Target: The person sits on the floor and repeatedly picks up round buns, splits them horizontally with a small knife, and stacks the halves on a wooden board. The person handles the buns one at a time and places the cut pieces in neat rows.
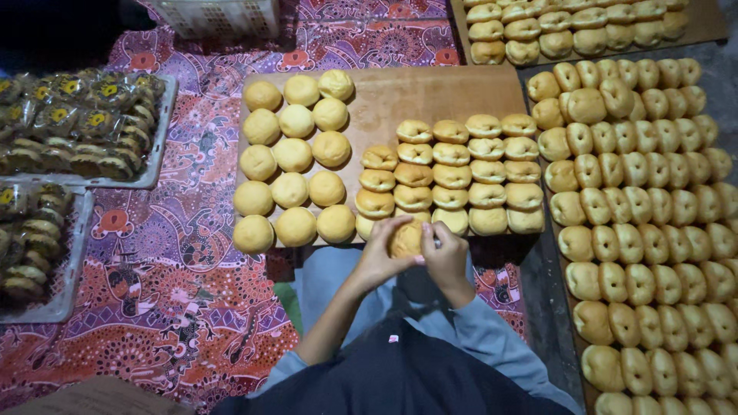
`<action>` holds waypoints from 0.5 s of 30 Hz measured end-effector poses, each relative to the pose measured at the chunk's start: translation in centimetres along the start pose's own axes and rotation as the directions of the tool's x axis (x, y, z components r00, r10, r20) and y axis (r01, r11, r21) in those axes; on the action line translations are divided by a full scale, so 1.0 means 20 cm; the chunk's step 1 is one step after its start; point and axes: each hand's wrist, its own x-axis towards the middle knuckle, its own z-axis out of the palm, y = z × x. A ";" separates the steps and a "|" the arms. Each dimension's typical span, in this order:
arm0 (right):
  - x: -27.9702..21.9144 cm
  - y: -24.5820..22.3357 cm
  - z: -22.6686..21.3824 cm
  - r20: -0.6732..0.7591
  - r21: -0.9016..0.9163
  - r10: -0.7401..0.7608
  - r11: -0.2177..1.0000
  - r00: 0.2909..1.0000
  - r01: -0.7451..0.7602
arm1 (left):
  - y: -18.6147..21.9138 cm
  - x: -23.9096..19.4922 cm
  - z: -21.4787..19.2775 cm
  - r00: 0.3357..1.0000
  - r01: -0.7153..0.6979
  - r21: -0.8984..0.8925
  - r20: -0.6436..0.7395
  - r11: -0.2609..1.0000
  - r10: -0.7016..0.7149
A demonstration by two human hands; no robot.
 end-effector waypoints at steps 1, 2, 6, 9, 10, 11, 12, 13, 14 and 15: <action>0.02 -0.01 -0.02 0.019 -0.011 -0.003 1.000 1.000 0.003 | 0.02 0.02 -0.01 0.995 -0.087 0.180 0.060 0.980 0.077; 0.03 -0.02 -0.04 0.041 -0.020 -0.004 1.000 0.999 0.005 | 0.02 0.03 -0.01 0.991 -0.102 0.206 0.103 0.973 0.082; 0.10 0.02 -0.17 -0.068 -0.023 0.042 0.999 0.997 -0.044 | -0.05 0.25 -0.07 0.974 -0.090 0.340 0.226 0.936 0.011; 0.13 0.14 -0.36 -0.193 0.011 0.061 0.998 0.979 -0.060 | -0.22 0.61 -0.27 0.933 -0.358 0.491 0.214 0.794 0.289; 0.13 0.19 -0.41 -0.220 0.067 0.140 0.989 0.965 -0.128 | -0.30 0.75 -0.34 0.941 -0.335 0.507 0.227 0.794 0.251; 0.12 0.24 -0.45 -0.243 0.124 0.219 0.973 0.945 -0.194 | -0.38 0.89 -0.41 0.947 -0.312 0.523 0.240 0.793 0.214; 0.11 0.30 -0.49 -0.269 0.110 0.229 0.972 0.936 -0.206 | -0.47 1.02 -0.46 0.943 -0.310 0.478 0.264 0.822 0.202; 0.11 0.36 -0.52 -0.294 0.095 0.237 0.971 0.926 -0.219 | -0.56 1.16 -0.50 0.938 -0.305 0.431 0.288 0.849 0.191; 0.09 0.42 -0.54 -0.319 0.082 0.248 0.969 0.915 -0.235 | -0.66 1.27 -0.53 0.949 -0.248 0.409 0.286 0.878 0.134; 0.07 0.46 -0.56 -0.335 0.083 0.287 0.958 0.898 -0.275 | -0.77 1.35 -0.53 0.955 -0.188 0.388 0.287 0.902 0.076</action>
